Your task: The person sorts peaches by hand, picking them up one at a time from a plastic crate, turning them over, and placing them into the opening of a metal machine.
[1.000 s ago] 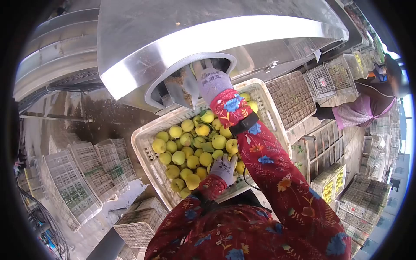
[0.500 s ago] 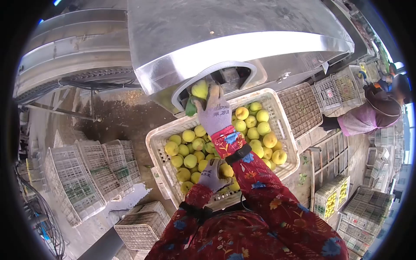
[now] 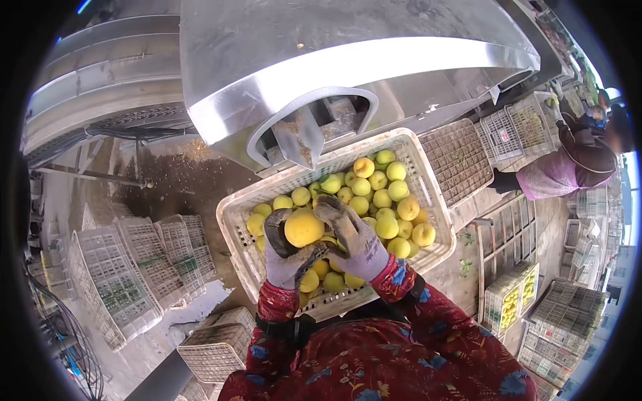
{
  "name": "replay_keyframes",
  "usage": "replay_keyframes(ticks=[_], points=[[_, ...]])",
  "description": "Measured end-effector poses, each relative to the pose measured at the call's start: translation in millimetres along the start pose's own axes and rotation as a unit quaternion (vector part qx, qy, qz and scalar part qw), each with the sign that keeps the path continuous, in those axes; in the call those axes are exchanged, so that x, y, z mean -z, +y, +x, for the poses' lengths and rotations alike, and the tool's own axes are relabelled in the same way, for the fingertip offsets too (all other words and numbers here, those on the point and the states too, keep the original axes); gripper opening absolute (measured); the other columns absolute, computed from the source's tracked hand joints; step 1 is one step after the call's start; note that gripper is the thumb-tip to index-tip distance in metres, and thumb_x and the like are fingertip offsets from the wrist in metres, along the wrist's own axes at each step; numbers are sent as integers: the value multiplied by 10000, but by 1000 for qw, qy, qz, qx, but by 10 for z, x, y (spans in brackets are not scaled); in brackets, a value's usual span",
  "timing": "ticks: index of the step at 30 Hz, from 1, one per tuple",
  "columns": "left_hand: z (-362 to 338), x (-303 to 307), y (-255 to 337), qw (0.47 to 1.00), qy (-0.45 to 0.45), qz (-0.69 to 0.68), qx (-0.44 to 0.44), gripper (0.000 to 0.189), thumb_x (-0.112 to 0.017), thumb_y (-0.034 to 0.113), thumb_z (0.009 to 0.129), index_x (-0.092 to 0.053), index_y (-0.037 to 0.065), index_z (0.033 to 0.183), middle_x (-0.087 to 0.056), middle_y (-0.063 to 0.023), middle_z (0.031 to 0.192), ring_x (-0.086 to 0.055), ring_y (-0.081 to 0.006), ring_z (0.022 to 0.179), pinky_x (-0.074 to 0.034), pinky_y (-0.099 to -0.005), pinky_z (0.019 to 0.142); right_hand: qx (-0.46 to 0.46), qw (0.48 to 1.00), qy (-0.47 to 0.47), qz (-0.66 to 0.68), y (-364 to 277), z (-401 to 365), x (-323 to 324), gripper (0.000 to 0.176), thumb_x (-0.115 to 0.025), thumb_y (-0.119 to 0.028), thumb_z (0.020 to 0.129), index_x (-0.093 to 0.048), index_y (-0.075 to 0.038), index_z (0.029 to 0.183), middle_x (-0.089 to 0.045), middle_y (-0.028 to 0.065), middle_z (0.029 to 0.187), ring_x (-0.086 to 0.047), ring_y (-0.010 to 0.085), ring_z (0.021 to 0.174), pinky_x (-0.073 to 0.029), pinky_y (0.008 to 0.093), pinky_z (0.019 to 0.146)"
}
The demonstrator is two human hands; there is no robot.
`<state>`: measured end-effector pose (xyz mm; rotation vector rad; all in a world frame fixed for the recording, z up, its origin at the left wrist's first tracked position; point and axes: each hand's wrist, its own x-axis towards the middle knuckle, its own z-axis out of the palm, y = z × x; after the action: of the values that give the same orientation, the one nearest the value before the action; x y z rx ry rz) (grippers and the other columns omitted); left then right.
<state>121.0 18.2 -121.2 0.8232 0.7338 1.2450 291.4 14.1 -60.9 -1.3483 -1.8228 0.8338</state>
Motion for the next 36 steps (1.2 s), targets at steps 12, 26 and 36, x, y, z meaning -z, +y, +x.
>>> replay_keyframes(ticks=[12, 26, 36], points=[[220, -152, 98, 989, 76, -125, -7, 522, -699, 20, 825, -499, -20, 1306, -526, -155, 1363, -553, -285, 1226, -484, -394, 1030, 29, 979, 150, -133, -136, 211, -109, 807, -863, -167, 666, -476, -27, 1360, -590, 188, 1270, -555, 385, 1181, -502, 445, 948], [629, 59, 433, 994, 45, -86, 39, 645, -590, -53, 910, -329, 16, 1496, -454, -132, 1445, -518, -225, 1261, -495, -356, 1012, 27, 961, 208, -182, 132, 871, -100, 671, -792, -297, 748, -506, -2, 1279, -572, 179, 1225, -527, 378, 1086, -418, 483, 927], [-153, -162, -951, 616, -388, 629, 274, 747, -738, 503, 770, -515, 129, 1377, -531, -218, 1300, -515, -404, 1200, -424, -492, 1000, 30, 967, 15, -254, 604, 883, 177, 440, -731, -299, 787, -585, -20, 1094, -569, 174, 1126, -530, 365, 1063, -463, 471, 869]])
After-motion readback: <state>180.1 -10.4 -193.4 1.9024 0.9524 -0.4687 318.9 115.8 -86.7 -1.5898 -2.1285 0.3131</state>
